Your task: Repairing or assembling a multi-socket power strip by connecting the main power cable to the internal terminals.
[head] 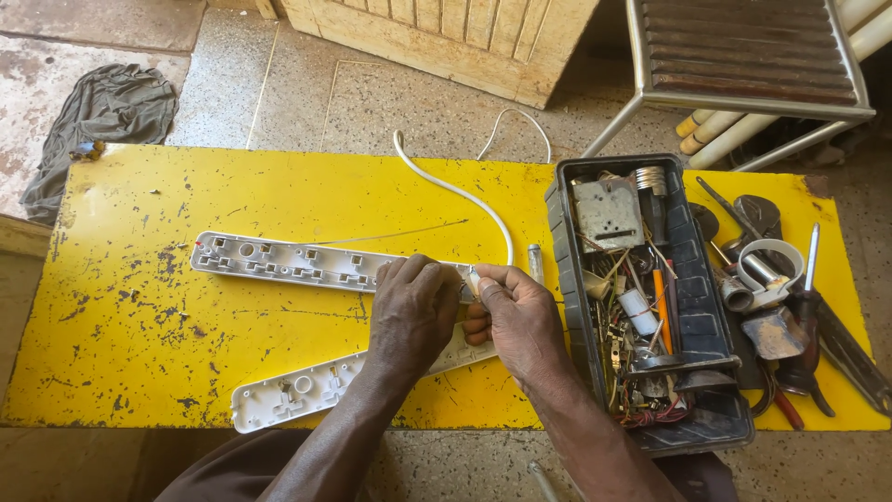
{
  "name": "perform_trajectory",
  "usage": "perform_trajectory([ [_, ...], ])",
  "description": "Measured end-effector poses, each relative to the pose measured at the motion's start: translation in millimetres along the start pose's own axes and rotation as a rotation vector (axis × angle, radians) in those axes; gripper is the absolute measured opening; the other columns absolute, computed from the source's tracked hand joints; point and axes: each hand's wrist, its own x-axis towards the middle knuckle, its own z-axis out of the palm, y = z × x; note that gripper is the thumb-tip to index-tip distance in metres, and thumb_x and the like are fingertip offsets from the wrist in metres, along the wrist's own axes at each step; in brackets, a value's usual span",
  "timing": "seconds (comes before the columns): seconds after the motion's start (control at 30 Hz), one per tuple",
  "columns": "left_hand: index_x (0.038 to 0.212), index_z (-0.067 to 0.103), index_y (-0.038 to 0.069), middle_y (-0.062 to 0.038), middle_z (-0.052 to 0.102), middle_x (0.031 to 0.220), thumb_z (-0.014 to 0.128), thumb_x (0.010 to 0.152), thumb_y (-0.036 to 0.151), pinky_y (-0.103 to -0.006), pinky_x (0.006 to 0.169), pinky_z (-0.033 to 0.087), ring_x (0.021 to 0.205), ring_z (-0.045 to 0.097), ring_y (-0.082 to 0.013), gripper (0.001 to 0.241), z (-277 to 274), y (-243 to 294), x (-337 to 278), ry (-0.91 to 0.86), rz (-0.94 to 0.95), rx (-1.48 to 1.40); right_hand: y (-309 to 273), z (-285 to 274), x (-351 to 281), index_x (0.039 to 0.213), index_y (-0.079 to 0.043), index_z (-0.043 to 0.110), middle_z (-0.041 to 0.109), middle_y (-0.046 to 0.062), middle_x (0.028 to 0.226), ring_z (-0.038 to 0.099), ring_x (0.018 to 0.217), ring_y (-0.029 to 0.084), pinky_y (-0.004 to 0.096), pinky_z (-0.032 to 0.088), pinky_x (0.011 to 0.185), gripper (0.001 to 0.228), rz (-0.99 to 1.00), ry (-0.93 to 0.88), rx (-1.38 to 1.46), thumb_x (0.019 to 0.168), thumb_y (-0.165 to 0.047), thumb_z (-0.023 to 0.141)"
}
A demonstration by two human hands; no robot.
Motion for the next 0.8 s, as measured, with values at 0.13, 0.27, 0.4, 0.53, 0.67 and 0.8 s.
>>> perform_trajectory([
  [0.13, 0.085, 0.076, 0.017, -0.005, 0.068, 0.08, 0.075, 0.093, 0.011, -0.0376, 0.088, 0.054, 0.083, 0.071, -0.0236, 0.01, 4.1, -2.3, -1.4, 0.012, 0.0, 0.012, 6.4, -0.2, 5.1, 0.134, 0.001, 0.07, 0.063, 0.017, 0.072, 0.073, 0.066, 0.024, 0.041, 0.069, 0.061, 0.035, 0.001, -0.004, -0.005, 0.104, -0.01, 0.059],
  [0.27, 0.082, 0.075, 0.017, -0.006, 0.067, 0.079, 0.076, 0.09, 0.011, -0.038, 0.086, 0.055, 0.082, 0.07, -0.0237, 0.01, 8.5, -7.5, -6.1, 0.025, -0.016, -0.007, -5.3, 1.7, -3.2, 0.135, -0.001, 0.071, 0.066, 0.018, 0.076, 0.073, 0.069, 0.024, 0.041, 0.069, 0.063, 0.034, 0.025, 0.024, -0.057, 0.106, -0.014, 0.059],
  [0.4, 0.094, 0.076, 0.017, -0.004, 0.069, 0.082, 0.073, 0.091, 0.005, -0.0388, 0.086, 0.057, 0.086, 0.072, -0.0234, 0.013, 0.3, -3.6, -3.5, 0.042, -0.132, -0.122, -17.6, -3.4, -7.9, 0.141, -0.004, 0.066, 0.066, 0.016, 0.082, 0.073, 0.071, 0.02, 0.036, 0.067, 0.071, 0.037, -0.092, 0.18, -0.03, 0.109, -0.016, 0.052],
  [0.53, 0.104, 0.076, 0.016, -0.006, 0.07, 0.084, 0.068, 0.095, 0.003, -0.0401, 0.088, 0.058, 0.087, 0.073, -0.0229, 0.018, -15.2, 6.3, 4.3, 0.013, -0.178, -0.148, -12.8, -1.7, -9.0, 0.145, -0.008, 0.063, 0.068, 0.018, 0.086, 0.074, 0.073, 0.02, 0.037, 0.067, 0.074, 0.039, -0.101, 0.125, -0.057, 0.11, -0.018, 0.05],
  [0.67, 0.122, 0.075, 0.01, -0.012, 0.074, 0.093, 0.061, 0.1, -0.001, -0.0461, 0.094, 0.059, 0.096, 0.075, -0.0281, 0.028, -37.2, 15.9, 16.3, -0.043, -0.281, -0.336, -13.7, -1.0, -13.0, 0.153, -0.004, 0.053, 0.067, 0.016, 0.093, 0.07, 0.078, 0.018, 0.034, 0.064, 0.078, 0.046, -0.158, 0.129, -0.098, 0.109, -0.019, 0.046],
  [0.8, 0.13, 0.074, 0.013, -0.016, 0.076, 0.103, 0.061, 0.103, 0.0, -0.0517, 0.098, 0.061, 0.105, 0.076, -0.0338, 0.033, -44.0, 13.4, 19.9, -0.049, -0.405, -0.473, 2.5, -1.4, -3.6, 0.153, -0.008, 0.054, 0.067, 0.014, 0.094, 0.065, 0.076, 0.014, 0.027, 0.057, 0.072, 0.047, -0.15, 0.116, -0.077, 0.107, -0.017, 0.046],
])
